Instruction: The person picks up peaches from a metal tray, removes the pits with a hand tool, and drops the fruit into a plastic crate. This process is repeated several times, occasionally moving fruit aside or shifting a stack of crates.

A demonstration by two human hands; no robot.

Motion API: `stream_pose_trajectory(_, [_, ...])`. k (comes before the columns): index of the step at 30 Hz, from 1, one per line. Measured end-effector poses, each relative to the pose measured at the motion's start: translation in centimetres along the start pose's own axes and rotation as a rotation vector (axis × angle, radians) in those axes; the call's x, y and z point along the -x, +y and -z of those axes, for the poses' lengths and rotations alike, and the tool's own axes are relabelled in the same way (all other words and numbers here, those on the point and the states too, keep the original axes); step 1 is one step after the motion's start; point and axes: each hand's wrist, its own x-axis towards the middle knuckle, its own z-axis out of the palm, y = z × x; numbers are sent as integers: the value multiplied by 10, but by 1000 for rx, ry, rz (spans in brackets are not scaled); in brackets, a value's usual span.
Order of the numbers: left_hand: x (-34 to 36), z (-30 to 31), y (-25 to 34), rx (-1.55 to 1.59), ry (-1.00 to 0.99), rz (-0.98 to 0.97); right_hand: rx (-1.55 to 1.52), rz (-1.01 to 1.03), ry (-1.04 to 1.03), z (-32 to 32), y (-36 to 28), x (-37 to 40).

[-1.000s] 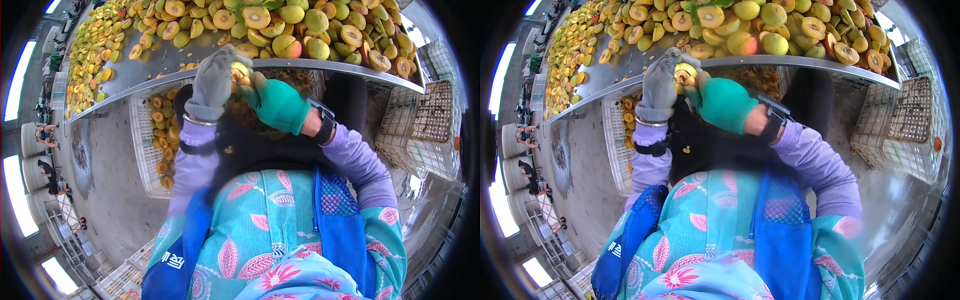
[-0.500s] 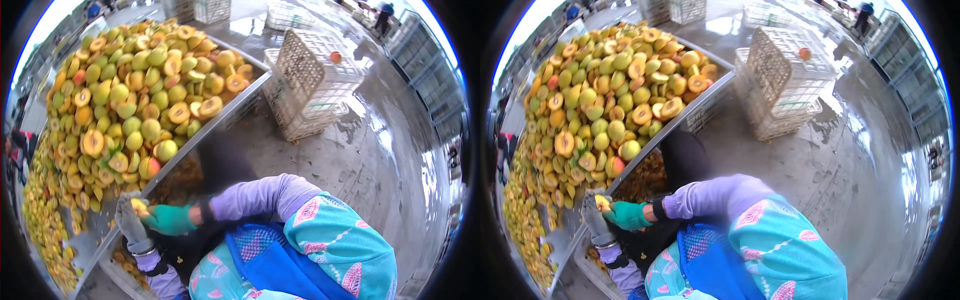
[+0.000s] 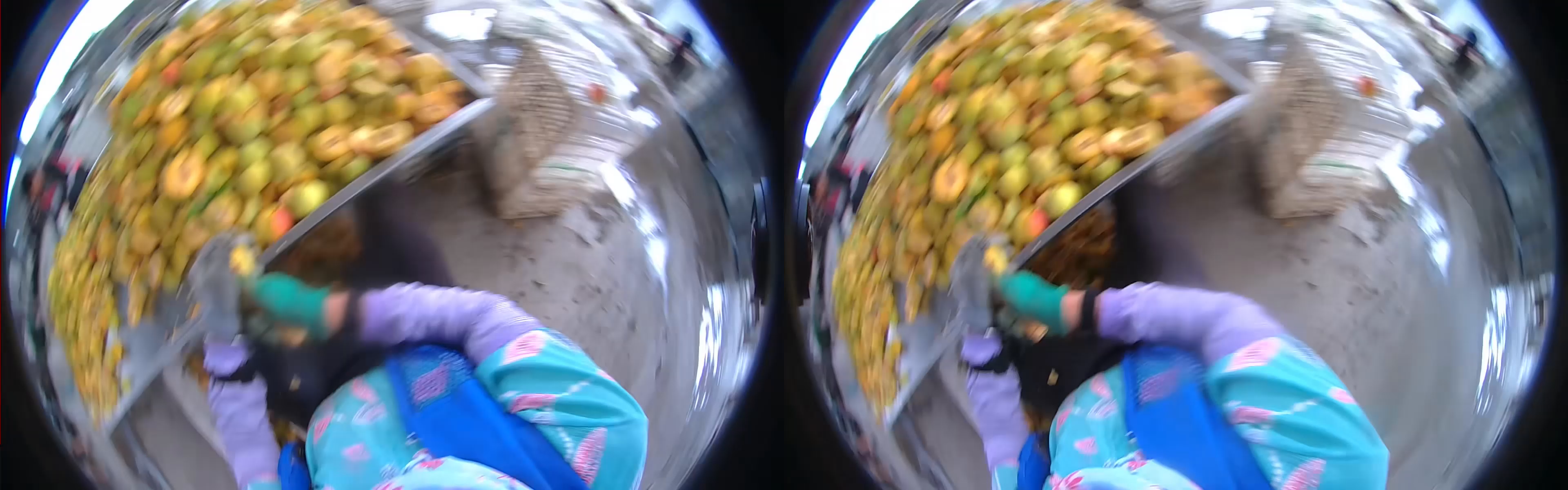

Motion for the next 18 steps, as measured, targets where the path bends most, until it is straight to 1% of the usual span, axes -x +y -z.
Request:
stream_pose_trajectory(1, [6,2,-6,-296,45,-188,-248,-166,-82,-13,-18,25])
stream_pose_trajectory(2, [7,3,-7,-251,-16,-185,-580,-298,-356,5,-2,8])
stream_pose_trajectory(3, [8,0,-3,58,-124,-27,-402,-204,-360,1,-3,14])
stream_pose_trajectory(4, [12,-1,3,674,-165,321,-169,-180,-279,2,-3,17])
stream_pose_trajectory(5, [19,3,9,886,-149,449,63,-130,-206,3,-3,18])
stream_pose_trajectory(6, [26,4,13,998,-116,526,30,-261,-263,4,-10,22])
stream_pose_trajectory(7, [32,12,18,821,-130,453,8,-379,-310,4,-16,21])
stream_pose_trajectory(8, [40,10,21,1033,32,566,-127,-382,-346,3,-7,14])
stream_pose_trajectory(9, [48,7,22,1242,200,677,-196,-383,-427,-5,-2,10])
stream_pose_trajectory(12, [74,29,25,1338,611,914,-390,-400,-640,-22,19,-3])
stream_pose_trajectory(13, [93,32,16,1519,652,612,-369,-381,-597,-21,22,0])
stream_pose_trajectory(15, [129,84,-2,1307,650,972,-323,-325,-519,-8,13,11])
stream_pose_trajectory(16, [144,101,-31,654,454,993,-320,-337,-468,16,12,7])
stream_pose_trajectory(17, [155,112,-55,13,246,949,-269,-354,-221,31,12,0])
stream_pose_trajectory(18, [146,121,-64,-313,145,866,-269,-359,21,40,23,-8])
